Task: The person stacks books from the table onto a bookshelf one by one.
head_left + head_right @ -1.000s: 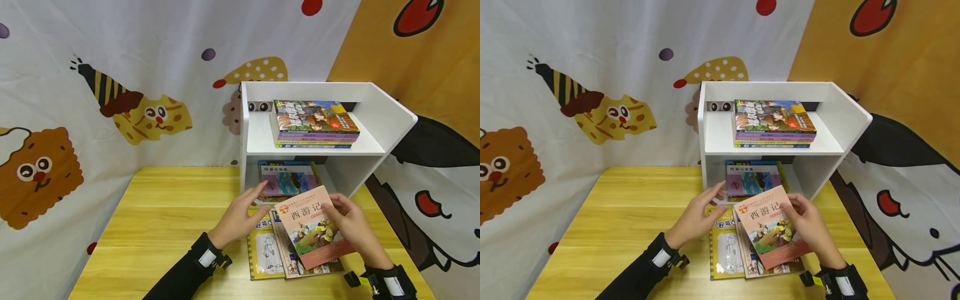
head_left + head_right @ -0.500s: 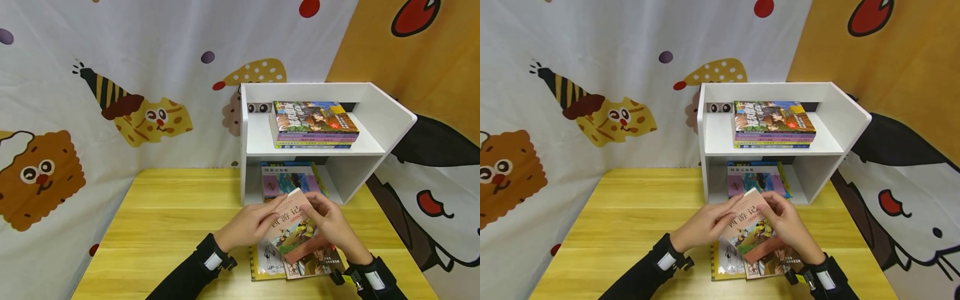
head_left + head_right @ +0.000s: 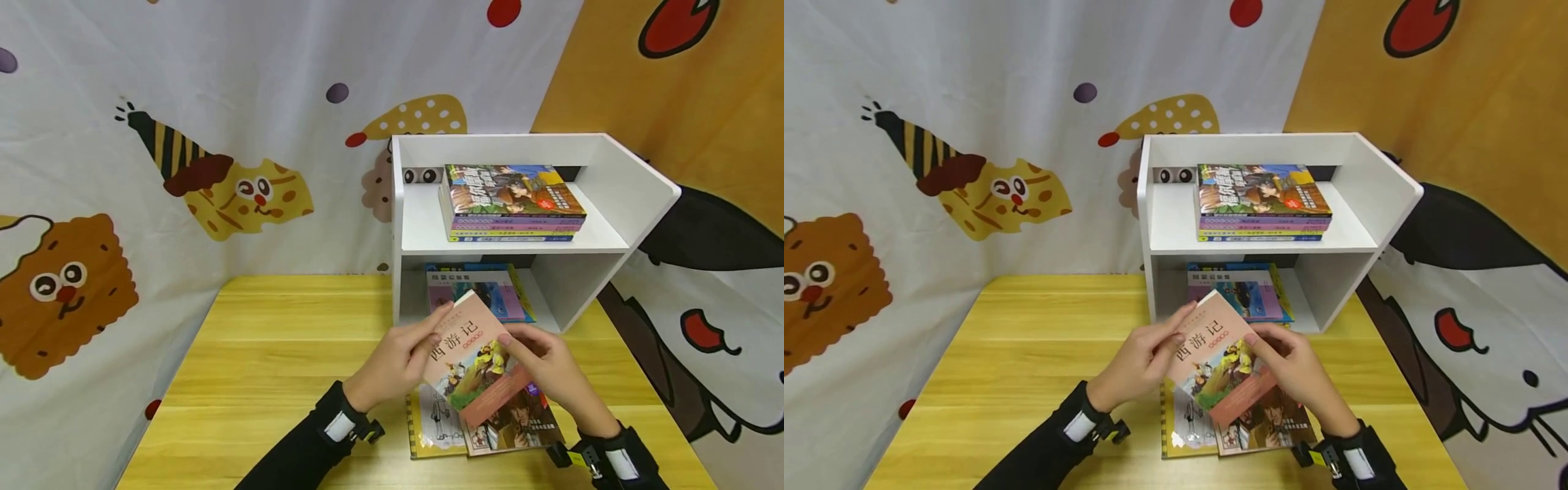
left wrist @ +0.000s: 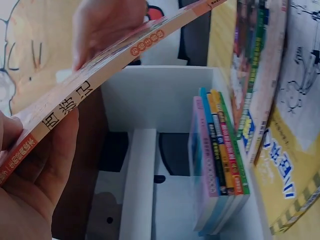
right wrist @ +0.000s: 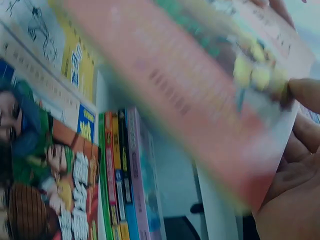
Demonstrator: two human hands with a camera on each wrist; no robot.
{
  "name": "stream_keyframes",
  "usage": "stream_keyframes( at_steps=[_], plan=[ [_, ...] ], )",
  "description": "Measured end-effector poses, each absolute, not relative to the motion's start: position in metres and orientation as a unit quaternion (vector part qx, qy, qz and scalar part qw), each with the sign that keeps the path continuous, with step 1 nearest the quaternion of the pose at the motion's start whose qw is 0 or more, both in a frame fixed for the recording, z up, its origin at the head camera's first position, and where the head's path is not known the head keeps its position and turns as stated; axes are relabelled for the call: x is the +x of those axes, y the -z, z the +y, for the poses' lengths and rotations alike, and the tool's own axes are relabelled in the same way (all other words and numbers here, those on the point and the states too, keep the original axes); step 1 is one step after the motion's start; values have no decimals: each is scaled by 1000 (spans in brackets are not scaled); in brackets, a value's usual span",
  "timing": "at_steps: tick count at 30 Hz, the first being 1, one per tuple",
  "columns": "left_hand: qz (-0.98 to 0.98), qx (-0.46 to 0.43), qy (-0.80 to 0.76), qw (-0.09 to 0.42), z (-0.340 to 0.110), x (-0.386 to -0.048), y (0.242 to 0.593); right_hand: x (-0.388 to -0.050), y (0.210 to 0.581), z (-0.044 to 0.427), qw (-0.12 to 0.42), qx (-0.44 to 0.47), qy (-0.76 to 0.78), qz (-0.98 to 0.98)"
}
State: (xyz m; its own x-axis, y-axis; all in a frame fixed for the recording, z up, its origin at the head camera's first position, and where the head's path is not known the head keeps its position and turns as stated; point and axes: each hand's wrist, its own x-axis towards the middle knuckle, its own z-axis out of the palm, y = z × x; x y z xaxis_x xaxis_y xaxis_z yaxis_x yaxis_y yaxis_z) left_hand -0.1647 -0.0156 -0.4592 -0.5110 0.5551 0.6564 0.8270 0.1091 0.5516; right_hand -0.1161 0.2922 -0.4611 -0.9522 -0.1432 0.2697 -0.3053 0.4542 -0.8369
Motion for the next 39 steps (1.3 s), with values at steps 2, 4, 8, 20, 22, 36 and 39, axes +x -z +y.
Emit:
stream_keyframes(
  at_steps=[2,4,8,20,22,36,39],
  plan=[
    [-725,-473,475,157,-18,-165,457,-114,463,298,90,120,-494,-856],
    [-723,-465,483,164,-21,-165,453,-112,465,304,99,100,-489,-861],
    [-713,-440,515,181,-25,-166,443,-109,468,307,117,70,-513,-848],
    [-664,-375,610,215,-27,-152,421,-97,468,284,131,199,-675,-698],
    [-660,-359,626,207,-25,-151,421,-94,470,279,122,210,-680,-691],
    [-645,-335,676,118,-11,-142,437,-91,478,274,90,294,-717,-626],
    [-640,-371,666,89,-10,-143,435,-94,469,282,106,314,-734,-592]
  ],
)
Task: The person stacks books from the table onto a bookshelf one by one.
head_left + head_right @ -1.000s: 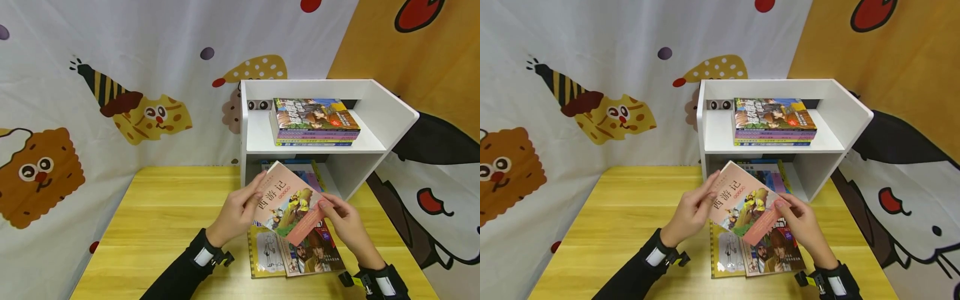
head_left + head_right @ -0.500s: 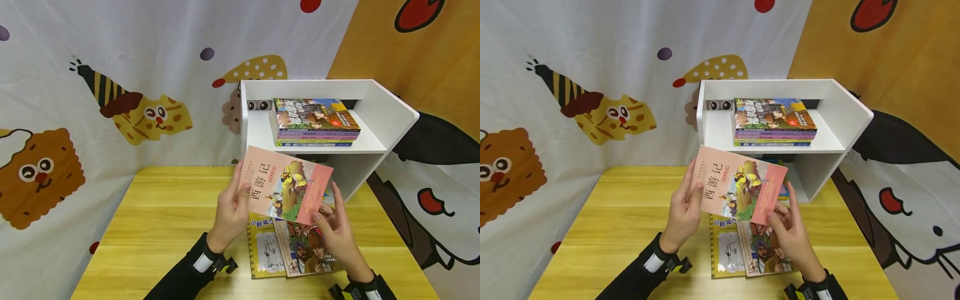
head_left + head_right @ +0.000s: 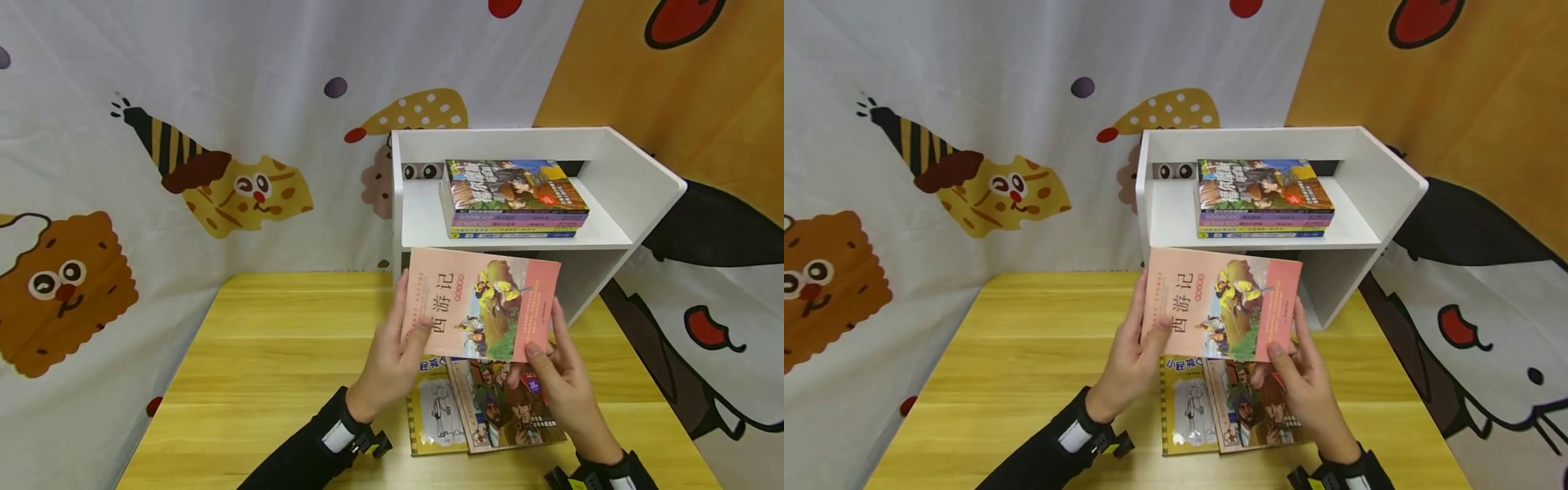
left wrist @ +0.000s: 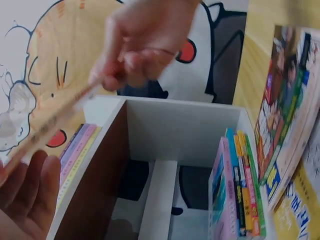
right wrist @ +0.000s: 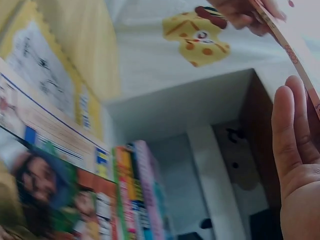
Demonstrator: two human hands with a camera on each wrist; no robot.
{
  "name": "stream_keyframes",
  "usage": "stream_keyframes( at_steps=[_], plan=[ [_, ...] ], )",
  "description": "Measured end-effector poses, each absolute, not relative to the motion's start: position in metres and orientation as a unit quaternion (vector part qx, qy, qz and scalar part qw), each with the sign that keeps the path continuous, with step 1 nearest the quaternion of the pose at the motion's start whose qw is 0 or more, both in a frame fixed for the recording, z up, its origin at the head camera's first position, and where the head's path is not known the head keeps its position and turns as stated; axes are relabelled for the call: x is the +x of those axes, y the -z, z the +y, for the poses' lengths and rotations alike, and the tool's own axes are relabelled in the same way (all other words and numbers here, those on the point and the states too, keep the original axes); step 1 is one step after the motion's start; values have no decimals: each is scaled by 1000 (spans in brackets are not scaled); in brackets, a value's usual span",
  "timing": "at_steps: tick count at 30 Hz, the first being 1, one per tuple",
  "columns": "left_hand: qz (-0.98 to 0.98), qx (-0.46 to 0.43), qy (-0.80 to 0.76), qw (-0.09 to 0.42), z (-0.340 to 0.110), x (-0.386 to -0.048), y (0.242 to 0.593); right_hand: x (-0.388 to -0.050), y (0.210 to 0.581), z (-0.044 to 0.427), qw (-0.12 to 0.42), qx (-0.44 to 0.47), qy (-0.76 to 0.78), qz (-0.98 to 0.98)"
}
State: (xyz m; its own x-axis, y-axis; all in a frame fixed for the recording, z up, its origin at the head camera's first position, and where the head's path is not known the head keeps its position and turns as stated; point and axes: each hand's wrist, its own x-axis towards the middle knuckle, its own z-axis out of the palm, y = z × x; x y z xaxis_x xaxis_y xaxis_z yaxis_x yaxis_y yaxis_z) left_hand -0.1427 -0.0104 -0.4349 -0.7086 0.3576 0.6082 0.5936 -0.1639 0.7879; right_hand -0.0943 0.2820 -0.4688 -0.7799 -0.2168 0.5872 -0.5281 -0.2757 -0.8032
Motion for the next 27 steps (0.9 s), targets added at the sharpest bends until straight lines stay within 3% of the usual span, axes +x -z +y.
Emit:
stream_keyframes(
  at_steps=[13,20,27],
  plan=[
    [-658,-459,596,21,-10,-168,383,-107,401,312,153,345,-743,-553],
    [-661,-432,613,-12,0,-178,354,-114,369,318,133,306,-763,-553],
    [-639,-398,656,-52,13,-192,339,-118,351,322,159,226,-767,-579]
  ],
)
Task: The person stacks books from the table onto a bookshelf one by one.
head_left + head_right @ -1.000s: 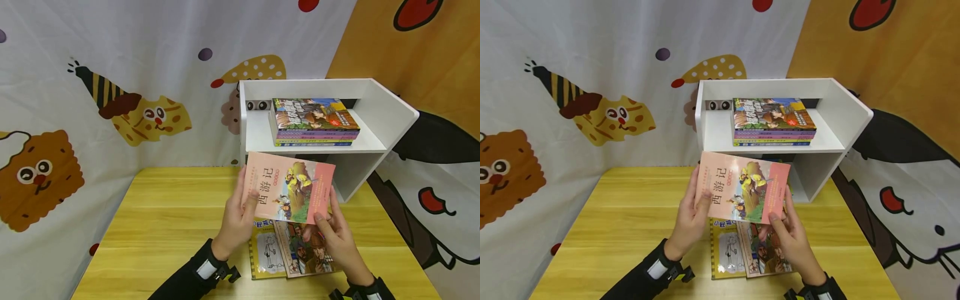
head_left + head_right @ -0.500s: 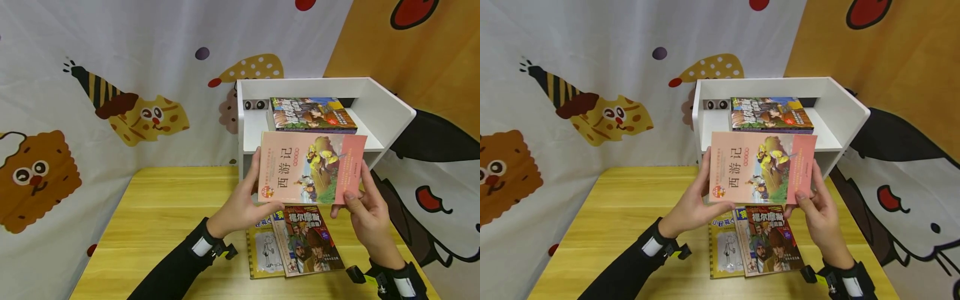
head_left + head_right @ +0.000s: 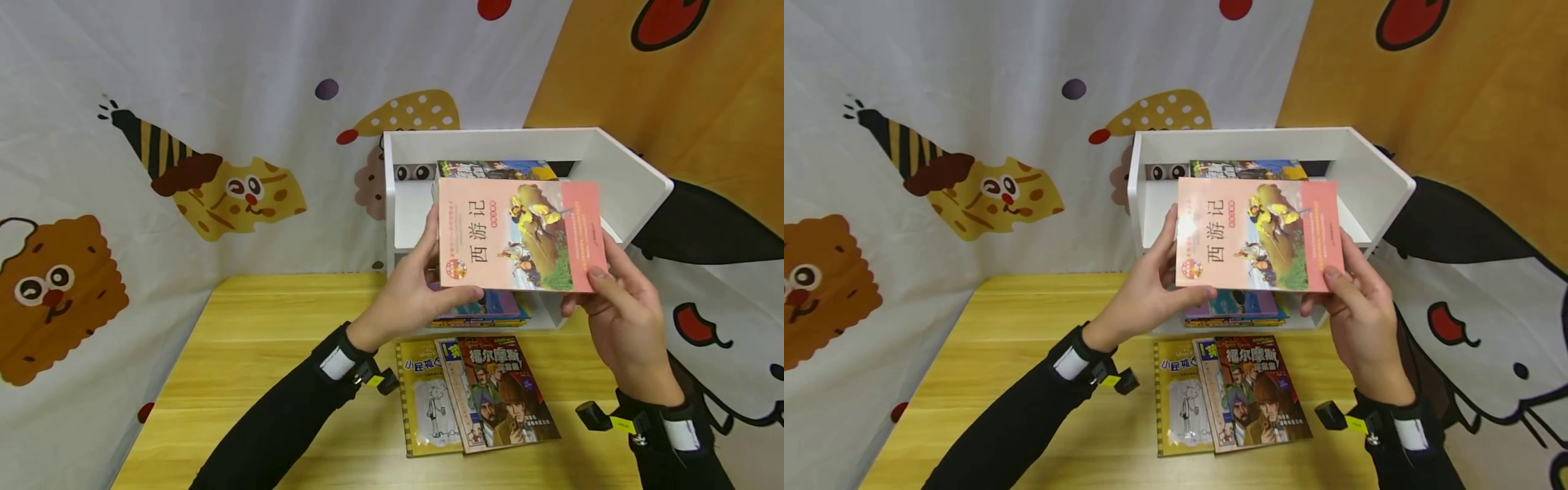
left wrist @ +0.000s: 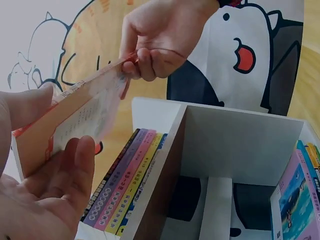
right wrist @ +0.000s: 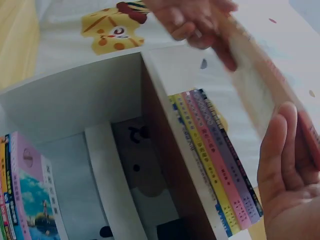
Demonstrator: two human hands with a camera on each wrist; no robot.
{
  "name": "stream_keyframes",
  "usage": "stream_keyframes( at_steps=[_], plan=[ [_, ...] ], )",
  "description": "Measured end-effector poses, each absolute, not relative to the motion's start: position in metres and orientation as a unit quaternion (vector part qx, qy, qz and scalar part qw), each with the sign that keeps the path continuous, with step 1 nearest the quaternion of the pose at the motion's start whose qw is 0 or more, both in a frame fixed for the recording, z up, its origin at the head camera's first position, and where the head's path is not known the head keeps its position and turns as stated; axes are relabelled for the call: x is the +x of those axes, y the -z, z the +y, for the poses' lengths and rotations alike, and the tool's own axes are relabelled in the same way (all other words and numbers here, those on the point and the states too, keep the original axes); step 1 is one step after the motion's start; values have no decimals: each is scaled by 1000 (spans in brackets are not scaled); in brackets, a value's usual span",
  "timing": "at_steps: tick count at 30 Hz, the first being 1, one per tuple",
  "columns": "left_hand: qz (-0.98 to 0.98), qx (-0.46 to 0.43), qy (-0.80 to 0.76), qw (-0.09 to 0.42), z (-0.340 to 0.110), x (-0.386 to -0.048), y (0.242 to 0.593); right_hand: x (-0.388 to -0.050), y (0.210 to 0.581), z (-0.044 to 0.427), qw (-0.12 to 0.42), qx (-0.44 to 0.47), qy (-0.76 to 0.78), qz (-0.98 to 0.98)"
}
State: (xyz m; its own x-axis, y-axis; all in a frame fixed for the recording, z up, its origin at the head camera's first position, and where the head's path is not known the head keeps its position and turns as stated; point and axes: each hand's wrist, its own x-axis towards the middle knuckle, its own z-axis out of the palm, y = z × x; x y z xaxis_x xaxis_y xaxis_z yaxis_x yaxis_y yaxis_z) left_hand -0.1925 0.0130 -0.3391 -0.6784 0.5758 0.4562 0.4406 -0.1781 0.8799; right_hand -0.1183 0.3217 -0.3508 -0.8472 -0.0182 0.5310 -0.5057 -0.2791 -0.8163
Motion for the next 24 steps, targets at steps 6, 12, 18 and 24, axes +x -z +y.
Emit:
stream_keyframes(
  at_steps=[6,12,18,24],
  plan=[
    [661,365,-654,55,18,-203,339,-124,345,324,155,158,-783,-581],
    [676,357,-643,52,19,-206,342,-127,344,330,112,152,-798,-572],
    [678,358,-638,68,16,-205,334,-127,345,333,118,183,-800,-559],
    [729,354,-587,-4,16,-203,334,-127,349,334,127,194,-811,-537]
  ],
)
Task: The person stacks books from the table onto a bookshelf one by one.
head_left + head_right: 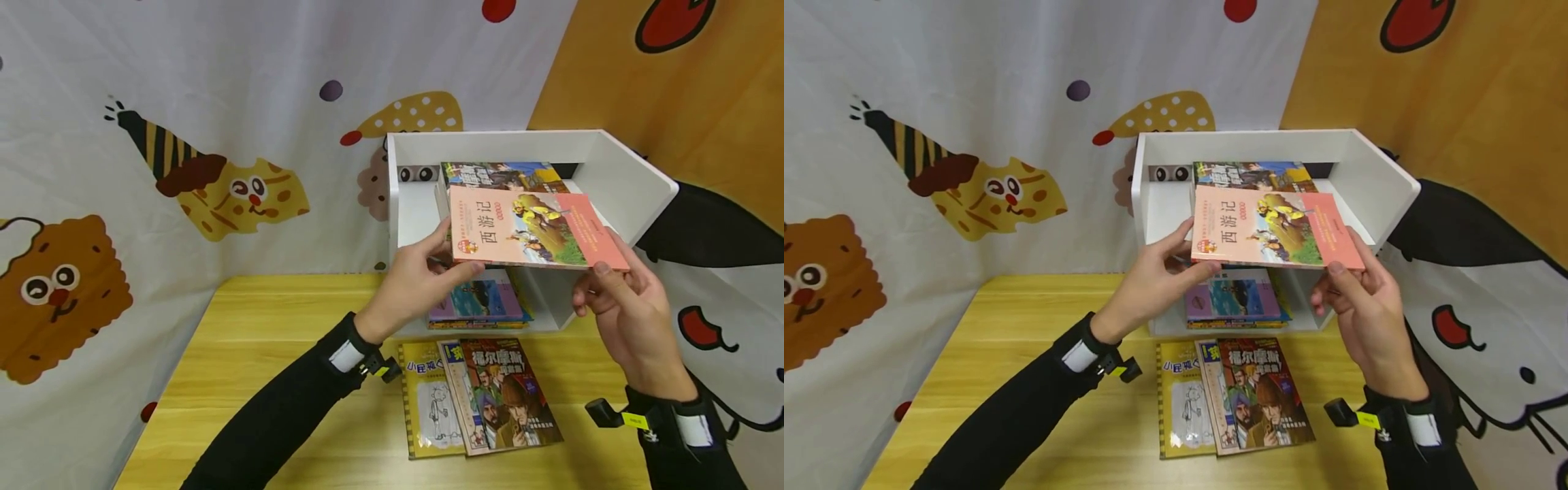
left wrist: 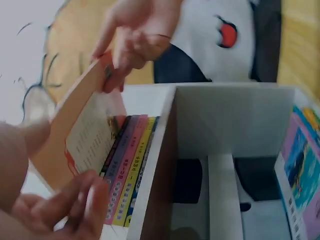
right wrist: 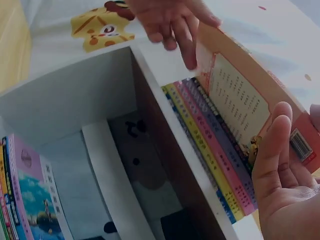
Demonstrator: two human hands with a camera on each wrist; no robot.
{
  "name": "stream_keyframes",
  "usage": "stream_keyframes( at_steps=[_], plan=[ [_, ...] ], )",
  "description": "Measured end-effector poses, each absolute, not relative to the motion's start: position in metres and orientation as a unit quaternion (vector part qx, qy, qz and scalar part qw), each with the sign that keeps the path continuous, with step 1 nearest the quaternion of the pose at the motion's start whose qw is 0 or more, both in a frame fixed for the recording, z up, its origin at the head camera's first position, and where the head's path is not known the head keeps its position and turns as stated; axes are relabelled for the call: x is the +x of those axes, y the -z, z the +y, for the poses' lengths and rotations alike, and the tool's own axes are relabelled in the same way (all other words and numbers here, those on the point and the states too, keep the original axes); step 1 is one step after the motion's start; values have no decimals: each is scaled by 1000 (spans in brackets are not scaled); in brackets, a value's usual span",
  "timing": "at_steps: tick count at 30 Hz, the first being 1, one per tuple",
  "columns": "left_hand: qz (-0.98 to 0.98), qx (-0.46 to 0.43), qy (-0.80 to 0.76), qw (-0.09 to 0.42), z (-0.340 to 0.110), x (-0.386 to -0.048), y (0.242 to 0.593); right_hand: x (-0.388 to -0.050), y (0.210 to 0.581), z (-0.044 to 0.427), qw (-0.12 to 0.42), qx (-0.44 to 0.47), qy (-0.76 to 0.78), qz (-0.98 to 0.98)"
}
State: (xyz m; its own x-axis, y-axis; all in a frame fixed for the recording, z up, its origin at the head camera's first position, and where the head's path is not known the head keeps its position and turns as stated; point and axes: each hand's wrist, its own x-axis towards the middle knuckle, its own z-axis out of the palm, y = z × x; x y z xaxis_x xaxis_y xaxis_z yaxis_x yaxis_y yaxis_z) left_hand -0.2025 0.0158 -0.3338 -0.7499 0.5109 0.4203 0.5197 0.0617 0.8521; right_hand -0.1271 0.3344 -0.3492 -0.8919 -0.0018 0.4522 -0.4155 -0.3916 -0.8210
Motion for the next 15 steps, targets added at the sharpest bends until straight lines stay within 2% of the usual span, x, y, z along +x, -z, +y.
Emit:
stream_keyframes(
  at_steps=[4,8,15],
  plan=[
    [-775,-344,523,82,18,-198,334,-130,353,337,124,209,-823,-513],
    [-797,-343,482,125,20,-195,331,-134,354,341,137,212,-816,-520],
    [-825,-331,426,168,21,-190,327,-139,353,341,229,128,-764,-589]
  ],
)
